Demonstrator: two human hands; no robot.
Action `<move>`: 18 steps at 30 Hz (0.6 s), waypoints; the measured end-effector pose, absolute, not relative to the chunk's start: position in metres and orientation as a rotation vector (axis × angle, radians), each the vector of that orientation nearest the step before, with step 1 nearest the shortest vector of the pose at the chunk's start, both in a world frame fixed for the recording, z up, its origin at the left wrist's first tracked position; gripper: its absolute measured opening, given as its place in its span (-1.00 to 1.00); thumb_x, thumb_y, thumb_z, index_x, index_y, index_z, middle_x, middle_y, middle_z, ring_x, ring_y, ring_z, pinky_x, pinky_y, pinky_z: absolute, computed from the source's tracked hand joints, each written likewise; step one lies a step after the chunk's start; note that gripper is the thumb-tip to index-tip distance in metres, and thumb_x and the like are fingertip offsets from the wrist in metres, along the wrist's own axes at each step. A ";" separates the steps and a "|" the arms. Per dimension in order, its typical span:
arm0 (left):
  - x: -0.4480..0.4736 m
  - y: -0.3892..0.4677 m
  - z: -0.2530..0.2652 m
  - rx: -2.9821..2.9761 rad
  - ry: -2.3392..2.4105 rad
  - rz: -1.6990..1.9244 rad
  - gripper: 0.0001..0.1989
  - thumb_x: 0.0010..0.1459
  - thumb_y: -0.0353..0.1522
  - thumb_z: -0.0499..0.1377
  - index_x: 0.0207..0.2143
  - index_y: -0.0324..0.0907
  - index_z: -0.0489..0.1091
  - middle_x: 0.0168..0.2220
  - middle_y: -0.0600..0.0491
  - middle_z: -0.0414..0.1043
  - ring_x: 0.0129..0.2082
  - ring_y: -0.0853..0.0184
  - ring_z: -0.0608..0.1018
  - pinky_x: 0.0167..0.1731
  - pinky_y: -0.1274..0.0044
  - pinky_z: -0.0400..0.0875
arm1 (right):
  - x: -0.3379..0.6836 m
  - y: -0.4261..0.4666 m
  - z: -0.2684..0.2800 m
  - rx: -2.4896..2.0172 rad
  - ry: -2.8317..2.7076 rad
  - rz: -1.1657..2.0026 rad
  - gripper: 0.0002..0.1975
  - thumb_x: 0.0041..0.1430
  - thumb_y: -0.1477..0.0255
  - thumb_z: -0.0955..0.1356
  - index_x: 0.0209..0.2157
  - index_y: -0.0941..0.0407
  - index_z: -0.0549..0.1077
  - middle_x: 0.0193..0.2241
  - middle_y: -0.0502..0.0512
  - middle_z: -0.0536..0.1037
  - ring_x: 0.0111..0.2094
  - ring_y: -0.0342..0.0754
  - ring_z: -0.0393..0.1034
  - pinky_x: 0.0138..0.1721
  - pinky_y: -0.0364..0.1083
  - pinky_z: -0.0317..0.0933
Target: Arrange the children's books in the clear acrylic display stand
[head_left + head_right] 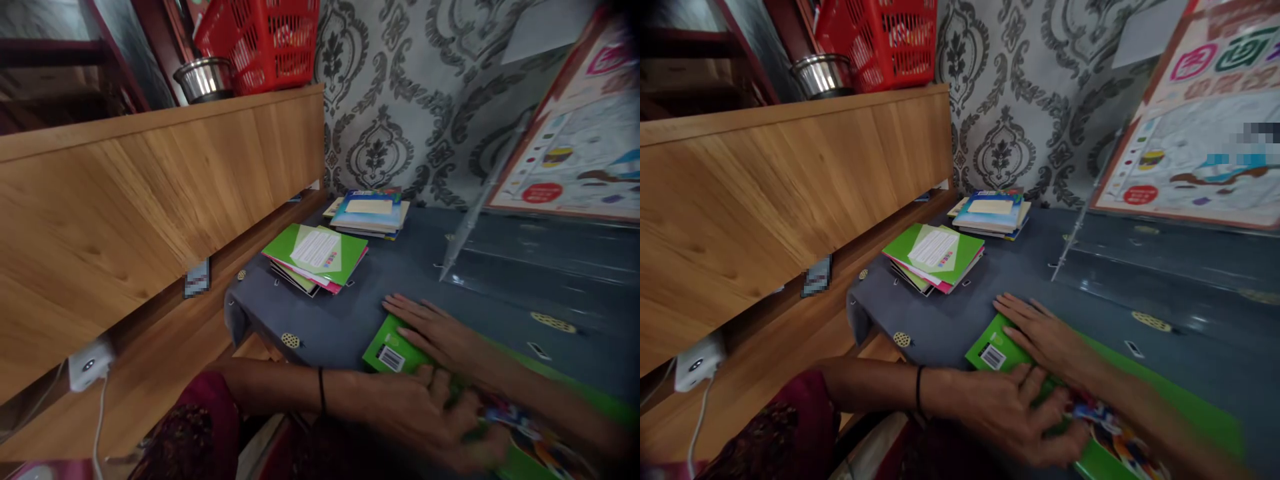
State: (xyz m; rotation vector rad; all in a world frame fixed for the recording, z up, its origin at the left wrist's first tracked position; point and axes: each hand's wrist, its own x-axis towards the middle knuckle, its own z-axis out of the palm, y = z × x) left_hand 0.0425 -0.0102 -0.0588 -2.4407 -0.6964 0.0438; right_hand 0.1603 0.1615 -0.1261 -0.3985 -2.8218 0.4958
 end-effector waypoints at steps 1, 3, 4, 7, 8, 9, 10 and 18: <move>0.043 -0.011 -0.059 -2.430 -0.704 0.041 -0.58 0.38 -0.47 -0.10 0.15 -0.26 0.40 -0.06 -0.25 0.57 -0.17 0.16 0.65 -0.24 0.41 0.52 | 0.156 0.165 -0.126 -0.393 -2.831 0.496 -0.43 0.39 0.09 0.11 0.25 0.03 0.38 0.29 0.16 0.35 0.35 0.13 0.13 0.33 0.29 0.03; 0.043 -0.011 -0.060 -2.413 -0.716 0.014 -0.59 0.38 -0.48 -0.11 0.14 -0.24 0.40 -0.06 -0.23 0.57 -0.17 0.17 0.66 -0.24 0.41 0.53 | 0.152 0.170 -0.124 -0.388 -2.853 0.495 -0.42 0.39 0.10 0.09 0.25 0.05 0.38 0.29 0.18 0.35 0.36 0.15 0.12 0.33 0.31 0.03; 0.044 -0.011 -0.062 -2.407 -0.724 -0.002 -0.59 0.38 -0.47 -0.11 0.13 -0.23 0.40 -0.06 -0.22 0.58 -0.18 0.18 0.66 -0.24 0.41 0.53 | 0.152 0.170 -0.122 -0.387 -2.863 0.495 -0.42 0.40 0.11 0.09 0.25 0.06 0.37 0.29 0.19 0.35 0.36 0.16 0.11 0.33 0.32 0.02; 0.043 -0.010 -0.068 -2.395 -0.743 -0.051 -0.63 0.38 -0.45 -0.09 0.11 -0.23 0.39 -0.04 -0.19 0.57 -0.18 0.20 0.65 -0.22 0.41 0.54 | 0.153 0.167 -0.115 -0.383 -2.880 0.521 -0.43 0.41 0.15 0.10 0.28 0.10 0.34 0.29 0.22 0.34 0.37 0.17 0.09 0.33 0.34 0.00; 0.043 -0.010 -0.069 -2.383 -0.748 -0.078 -0.64 0.38 -0.43 -0.07 0.11 -0.24 0.38 -0.03 -0.19 0.57 -0.16 0.20 0.65 -0.20 0.40 0.54 | 0.154 0.165 -0.112 -0.389 -2.876 0.534 -0.44 0.42 0.17 0.11 0.28 0.11 0.33 0.29 0.23 0.33 0.36 0.16 0.10 0.33 0.33 0.00; 0.043 -0.011 -0.070 -2.366 -0.749 -0.109 -0.65 0.38 -0.42 -0.06 0.11 -0.26 0.38 -0.02 -0.20 0.56 -0.15 0.19 0.65 -0.17 0.38 0.54 | 0.155 0.162 -0.109 -0.402 -2.866 0.548 -0.45 0.42 0.19 0.12 0.29 0.11 0.33 0.30 0.22 0.33 0.36 0.16 0.11 0.34 0.31 0.00; 0.043 -0.011 -0.070 -2.346 -0.748 -0.141 -0.65 0.37 -0.41 -0.04 0.11 -0.27 0.37 -0.01 -0.21 0.56 -0.13 0.17 0.64 -0.13 0.35 0.53 | 0.156 0.160 -0.106 -0.421 -2.851 0.561 -0.47 0.41 0.21 0.13 0.30 0.09 0.32 0.30 0.21 0.32 0.36 0.15 0.11 0.34 0.29 0.00; 0.049 -0.001 -0.128 -2.170 -0.698 -0.337 -0.69 0.36 -0.29 0.08 0.08 -0.20 0.40 -0.02 -0.13 0.59 -0.12 0.20 0.66 -0.18 0.43 0.57 | 0.191 0.152 -0.085 -0.672 -2.806 0.587 -0.37 0.34 0.19 0.27 0.36 0.12 0.21 0.31 0.31 0.29 0.32 0.23 0.18 0.35 0.28 -0.02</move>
